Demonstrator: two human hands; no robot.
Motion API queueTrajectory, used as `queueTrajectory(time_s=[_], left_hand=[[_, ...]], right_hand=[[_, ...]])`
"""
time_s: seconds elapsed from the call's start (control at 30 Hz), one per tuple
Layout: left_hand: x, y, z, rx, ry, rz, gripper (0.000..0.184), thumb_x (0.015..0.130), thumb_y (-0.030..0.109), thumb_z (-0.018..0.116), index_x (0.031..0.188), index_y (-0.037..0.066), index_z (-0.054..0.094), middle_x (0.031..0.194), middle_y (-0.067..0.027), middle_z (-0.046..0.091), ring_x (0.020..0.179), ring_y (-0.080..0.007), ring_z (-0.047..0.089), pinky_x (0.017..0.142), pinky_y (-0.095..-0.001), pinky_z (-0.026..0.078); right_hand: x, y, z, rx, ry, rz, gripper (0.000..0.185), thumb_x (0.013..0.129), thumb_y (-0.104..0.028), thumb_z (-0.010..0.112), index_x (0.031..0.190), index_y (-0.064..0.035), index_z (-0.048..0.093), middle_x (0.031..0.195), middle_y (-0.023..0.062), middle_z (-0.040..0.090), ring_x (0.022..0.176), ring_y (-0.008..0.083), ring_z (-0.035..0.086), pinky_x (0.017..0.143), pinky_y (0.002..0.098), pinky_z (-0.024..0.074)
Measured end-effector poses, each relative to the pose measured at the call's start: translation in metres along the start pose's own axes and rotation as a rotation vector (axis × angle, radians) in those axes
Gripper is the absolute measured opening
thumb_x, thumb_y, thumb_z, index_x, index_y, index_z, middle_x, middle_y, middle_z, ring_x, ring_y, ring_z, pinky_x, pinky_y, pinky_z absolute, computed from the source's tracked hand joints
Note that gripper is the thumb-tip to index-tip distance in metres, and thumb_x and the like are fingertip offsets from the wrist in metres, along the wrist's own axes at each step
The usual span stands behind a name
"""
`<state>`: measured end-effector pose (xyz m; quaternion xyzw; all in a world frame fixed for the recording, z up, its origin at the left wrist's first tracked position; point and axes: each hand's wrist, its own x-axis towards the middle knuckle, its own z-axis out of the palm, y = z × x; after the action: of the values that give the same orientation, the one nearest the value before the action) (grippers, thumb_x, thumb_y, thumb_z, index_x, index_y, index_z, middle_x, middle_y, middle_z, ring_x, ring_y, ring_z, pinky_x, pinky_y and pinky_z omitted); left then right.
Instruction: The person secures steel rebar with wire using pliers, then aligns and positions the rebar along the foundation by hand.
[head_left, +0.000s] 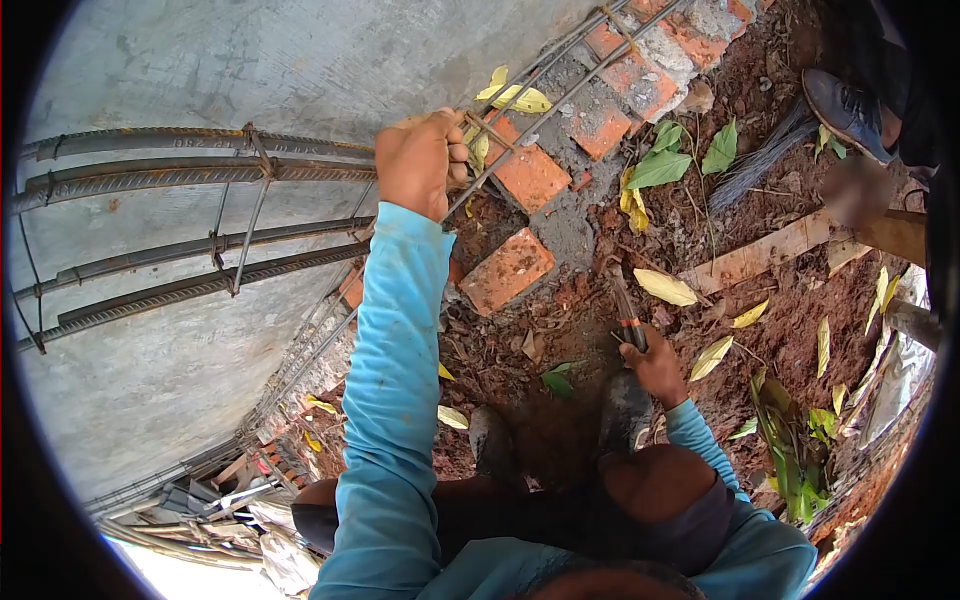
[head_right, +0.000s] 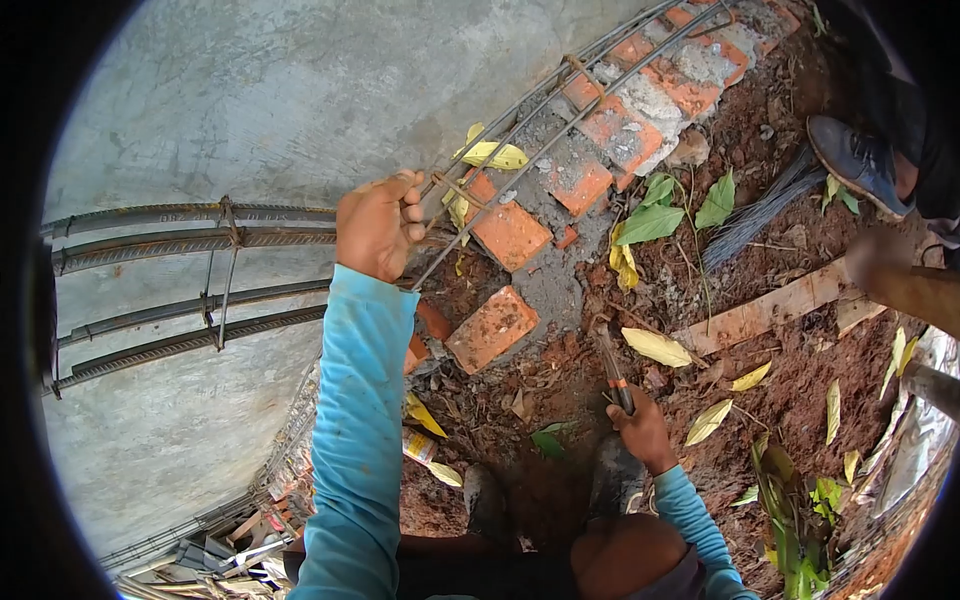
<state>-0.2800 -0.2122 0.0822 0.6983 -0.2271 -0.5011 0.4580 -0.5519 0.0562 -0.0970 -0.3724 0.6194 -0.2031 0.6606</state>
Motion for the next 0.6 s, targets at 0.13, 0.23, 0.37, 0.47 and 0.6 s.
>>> queueTrajectory(time_s=[0.13,0.23,0.37,0.47,0.6], left_hand=[[0.043,0.001,0.023,0.780,0.281,0.436,0.019,0.090,0.012,0.061,0.097,-0.004,0.068,0.073,-0.0059,0.064,0.059,-0.0125,0.056,0.054,-0.0284,0.044],[0.057,0.000,0.038,0.895,0.232,0.601,0.019,0.087,0.013,0.064,0.091,-0.005,0.071,0.078,-0.0126,0.069,0.063,-0.0188,0.062,0.062,-0.0348,0.050],[0.025,-0.010,0.039,0.612,0.092,0.639,0.018,0.088,0.012,0.064,0.095,-0.004,0.070,0.075,-0.0110,0.068,0.060,-0.0151,0.060,0.057,-0.0308,0.047],[0.021,-0.030,0.015,0.327,0.166,0.486,0.017,0.091,0.009,0.061,0.097,-0.004,0.069,0.072,-0.0083,0.066,0.055,-0.0108,0.057,0.049,-0.0258,0.044],[0.022,-0.008,0.030,0.276,0.165,0.391,0.018,0.093,0.009,0.058,0.097,-0.005,0.067,0.072,-0.0099,0.067,0.053,-0.0118,0.056,0.047,-0.0255,0.044]], right_hand=[[0.009,0.012,0.006,-0.057,-0.014,-0.026,0.039,0.089,-0.017,0.067,0.125,-0.0047,0.059,0.069,0.0081,0.056,0.062,0.0157,0.055,0.060,0.0343,0.0466],[0.010,0.002,0.011,-0.134,0.007,-0.084,0.039,0.089,-0.019,0.068,0.125,-0.0070,0.059,0.071,0.0092,0.056,0.063,0.0198,0.056,0.062,0.0360,0.0466],[0.013,0.014,0.012,-0.117,-0.021,-0.061,0.040,0.089,-0.023,0.069,0.124,-0.0092,0.059,0.073,0.0107,0.056,0.066,0.0245,0.056,0.064,0.0384,0.0466],[0.013,0.000,0.013,-0.186,-0.006,-0.119,0.039,0.088,-0.025,0.069,0.124,-0.0101,0.059,0.075,0.0123,0.056,0.068,0.0279,0.056,0.066,0.0398,0.0465],[0.022,-0.011,0.005,-0.246,-0.079,-0.081,0.040,0.089,-0.023,0.068,0.126,-0.0093,0.058,0.079,0.0115,0.056,0.071,0.0246,0.055,0.069,0.0376,0.0465]])
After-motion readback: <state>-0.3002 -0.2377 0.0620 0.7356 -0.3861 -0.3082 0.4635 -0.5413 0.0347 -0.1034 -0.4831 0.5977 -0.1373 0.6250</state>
